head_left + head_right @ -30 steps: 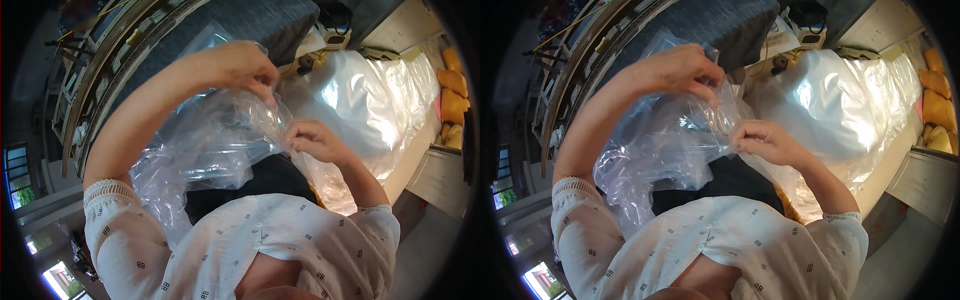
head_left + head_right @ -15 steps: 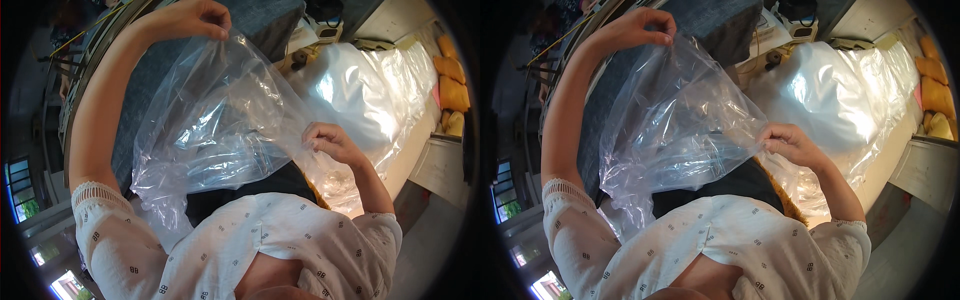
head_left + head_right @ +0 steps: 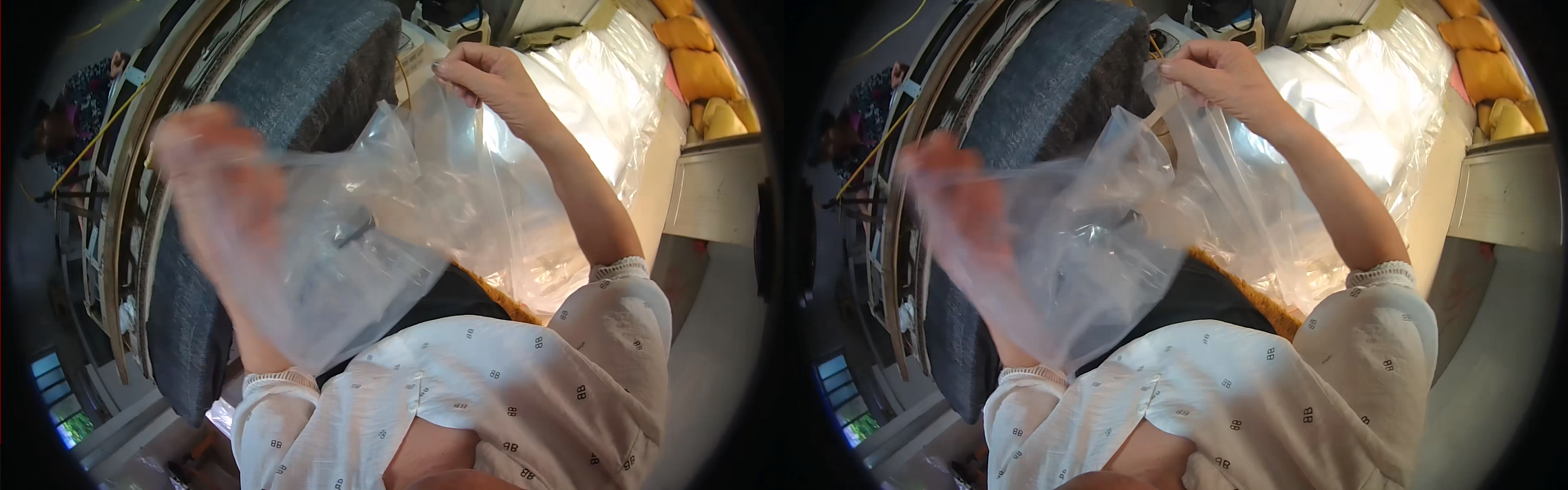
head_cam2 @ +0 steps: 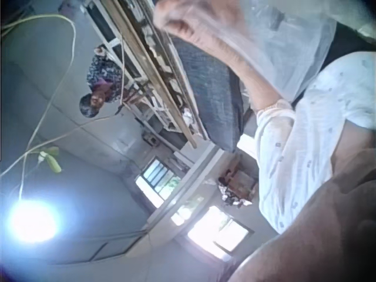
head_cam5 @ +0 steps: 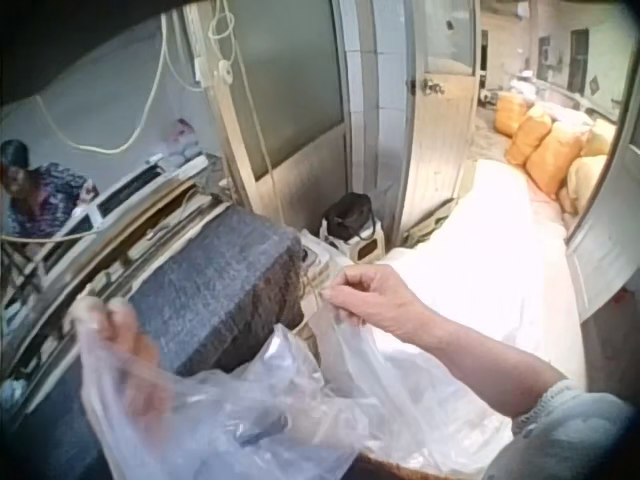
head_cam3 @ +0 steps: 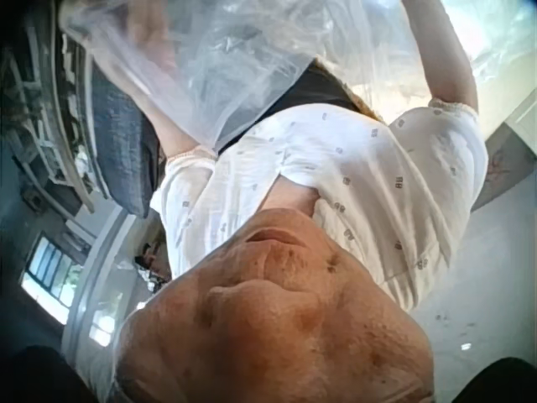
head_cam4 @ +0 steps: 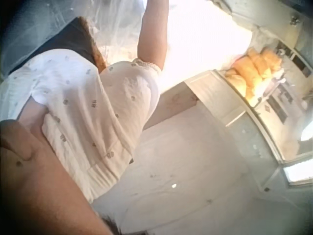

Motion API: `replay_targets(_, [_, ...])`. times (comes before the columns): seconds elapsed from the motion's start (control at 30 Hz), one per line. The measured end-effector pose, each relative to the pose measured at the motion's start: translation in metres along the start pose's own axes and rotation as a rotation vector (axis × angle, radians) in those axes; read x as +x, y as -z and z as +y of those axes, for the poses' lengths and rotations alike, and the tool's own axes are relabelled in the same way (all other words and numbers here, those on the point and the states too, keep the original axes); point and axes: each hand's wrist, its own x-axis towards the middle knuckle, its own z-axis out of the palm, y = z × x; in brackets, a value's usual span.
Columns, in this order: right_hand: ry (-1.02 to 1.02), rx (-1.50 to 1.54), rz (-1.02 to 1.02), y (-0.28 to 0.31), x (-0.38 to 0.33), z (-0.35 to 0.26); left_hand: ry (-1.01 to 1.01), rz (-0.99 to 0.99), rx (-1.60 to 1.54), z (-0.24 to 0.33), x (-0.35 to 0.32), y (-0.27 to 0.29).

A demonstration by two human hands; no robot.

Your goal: Wrapping a large upholstered object in clear plastic film and smoothing it with a tool.

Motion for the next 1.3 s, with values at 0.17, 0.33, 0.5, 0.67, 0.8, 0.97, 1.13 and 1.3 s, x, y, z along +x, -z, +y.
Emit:
replay_targets(0.17, [0.050,-0.010,-0.001,-0.028,0.001,-0.013,0.119,-0.204,0.332,-0.064,-0.021,-0.010])
replay_targets(0.33, [0.072,-0.079,-0.054,-0.048,-0.006,-0.017,0.163,-0.153,0.332,-0.071,-0.007,-0.018])
replay_targets(0.5, [0.095,-0.097,-0.145,-0.055,-0.014,-0.017,0.147,-0.264,0.315,-0.080,0.002,-0.008])
replay_targets(0.67, [-0.010,-0.021,-0.315,-0.046,-0.032,-0.023,0.129,-0.239,0.238,-0.078,0.003,0.014])
replay_targets(0.8, [-0.281,-0.078,-0.543,-0.024,-0.074,0.013,0.185,-0.080,0.170,-0.058,0.005,0.045])
replay_targets(0.97, [-0.490,-0.819,-0.908,0.029,-0.170,0.106,-0.008,0.453,0.560,0.000,0.010,0.137])
replay_targets(1.13, [-0.580,-1.404,-0.773,0.125,-0.256,0.156,-0.172,0.619,1.003,0.107,-0.055,0.282])
replay_targets(1.3, [-0.378,-1.398,0.110,0.125,-0.278,0.124,-0.217,0.680,1.042,0.184,-0.121,0.362])
